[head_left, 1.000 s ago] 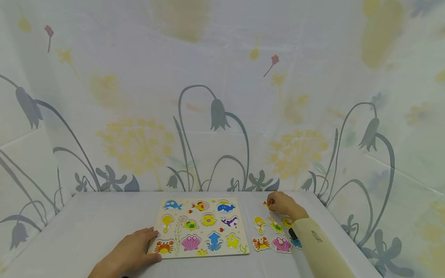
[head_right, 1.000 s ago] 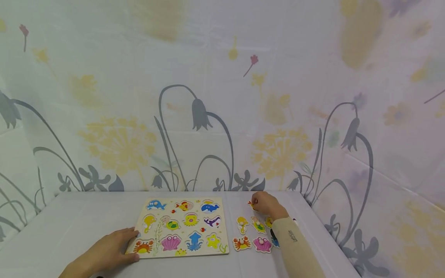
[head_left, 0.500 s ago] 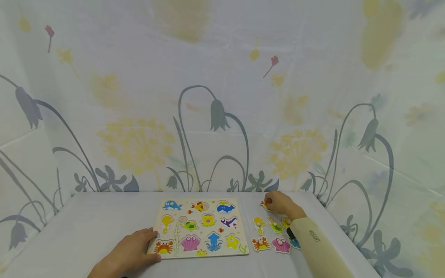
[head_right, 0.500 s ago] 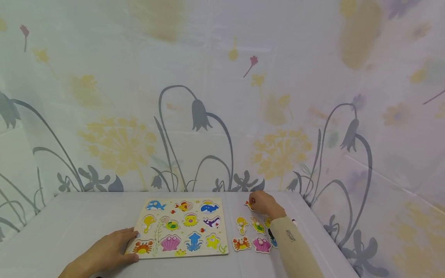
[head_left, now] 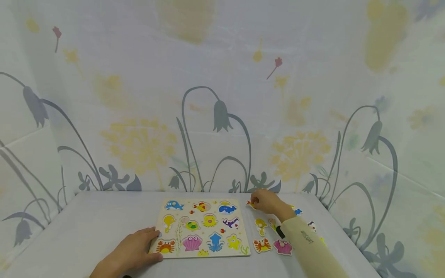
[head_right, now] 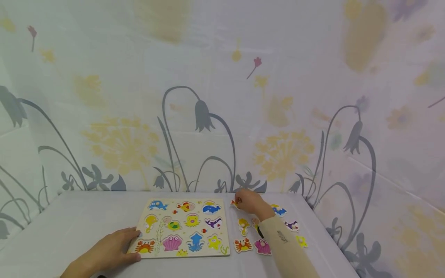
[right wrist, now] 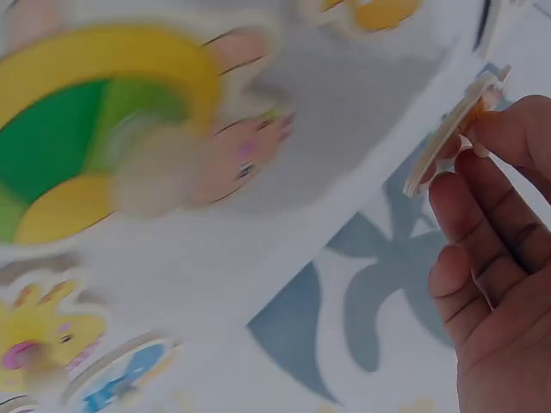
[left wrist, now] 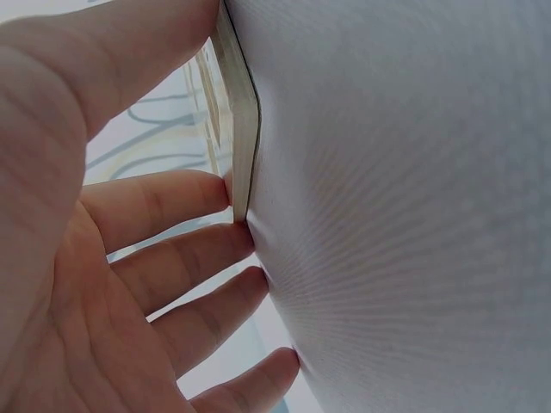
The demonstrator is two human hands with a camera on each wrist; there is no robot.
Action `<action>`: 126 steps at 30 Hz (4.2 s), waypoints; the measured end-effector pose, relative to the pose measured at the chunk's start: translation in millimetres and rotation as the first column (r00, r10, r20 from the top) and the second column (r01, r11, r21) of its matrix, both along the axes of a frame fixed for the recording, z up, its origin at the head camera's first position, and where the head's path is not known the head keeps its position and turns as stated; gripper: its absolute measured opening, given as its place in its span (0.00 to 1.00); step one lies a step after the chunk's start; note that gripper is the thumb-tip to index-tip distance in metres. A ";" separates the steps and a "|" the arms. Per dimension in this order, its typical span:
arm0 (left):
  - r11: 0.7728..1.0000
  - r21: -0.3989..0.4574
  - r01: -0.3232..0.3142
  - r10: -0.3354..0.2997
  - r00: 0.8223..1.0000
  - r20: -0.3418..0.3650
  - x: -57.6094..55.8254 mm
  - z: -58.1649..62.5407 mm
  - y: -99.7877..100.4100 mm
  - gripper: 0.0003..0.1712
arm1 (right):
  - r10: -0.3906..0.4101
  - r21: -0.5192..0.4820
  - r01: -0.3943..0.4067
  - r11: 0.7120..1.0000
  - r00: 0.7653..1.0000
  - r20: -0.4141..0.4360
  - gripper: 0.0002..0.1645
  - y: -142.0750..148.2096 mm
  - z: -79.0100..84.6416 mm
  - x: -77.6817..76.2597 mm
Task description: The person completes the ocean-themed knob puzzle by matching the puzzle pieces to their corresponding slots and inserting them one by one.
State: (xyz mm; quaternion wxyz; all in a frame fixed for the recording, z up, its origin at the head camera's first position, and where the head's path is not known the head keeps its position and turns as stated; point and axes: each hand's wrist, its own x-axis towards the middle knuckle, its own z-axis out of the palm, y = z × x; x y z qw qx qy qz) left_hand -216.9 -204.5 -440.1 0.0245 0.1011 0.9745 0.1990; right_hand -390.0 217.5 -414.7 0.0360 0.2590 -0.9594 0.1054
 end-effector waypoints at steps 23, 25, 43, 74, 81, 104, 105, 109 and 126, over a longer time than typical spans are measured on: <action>1.000 0.009 -0.008 0.008 1.000 -0.008 1.5 -0.1 -3.9 0.45 | 0.119 0.042 -0.122 0.992 0.991 0.059 0.03 -91.4 16.5 1.1; 1.000 0.010 -0.004 0.005 1.000 -0.017 1.4 -0.4 -4.6 0.44 | 0.143 0.035 -0.145 0.989 0.988 0.057 0.03 -97.3 17.7 1.7; 0.999 0.045 0.011 -0.010 1.000 -0.025 1.6 -1.8 -2.4 0.43 | 0.196 0.030 -0.202 0.979 0.972 0.129 0.06 -145.3 7.6 -1.6; 1.000 -0.009 0.002 -0.003 0.999 -0.040 -2.1 -3.2 -0.1 0.44 | 0.141 0.112 -0.153 0.982 0.984 0.109 0.04 -183.0 -6.9 -5.9; 1.000 -0.010 0.004 -0.004 0.999 -0.044 -1.4 -0.8 1.2 0.44 | 0.133 0.106 -0.146 0.984 0.984 0.121 0.04 -182.0 -6.0 -5.1; 1.000 0.001 0.001 -0.001 0.999 -0.051 -1.7 -4.3 -0.6 0.44 | 0.160 0.058 -0.166 0.984 0.982 0.103 0.09 -126.1 11.6 1.5; 1.000 0.001 0.003 -0.003 0.999 -0.050 -1.5 -4.1 -0.9 0.44 | 0.166 0.060 -0.172 0.983 0.982 0.096 0.09 -121.6 12.4 2.3; 1.000 0.002 0.012 -0.012 0.999 -0.044 -1.4 -3.7 -0.4 0.44 | 0.158 0.062 -0.164 0.984 0.984 0.087 0.10 -102.0 15.4 7.8; 1.000 0.002 0.017 -0.017 0.999 -0.043 -1.0 -0.5 0.1 0.44 | 0.070 0.078 -0.074 0.994 0.996 0.054 0.09 -23.8 8.2 25.7</action>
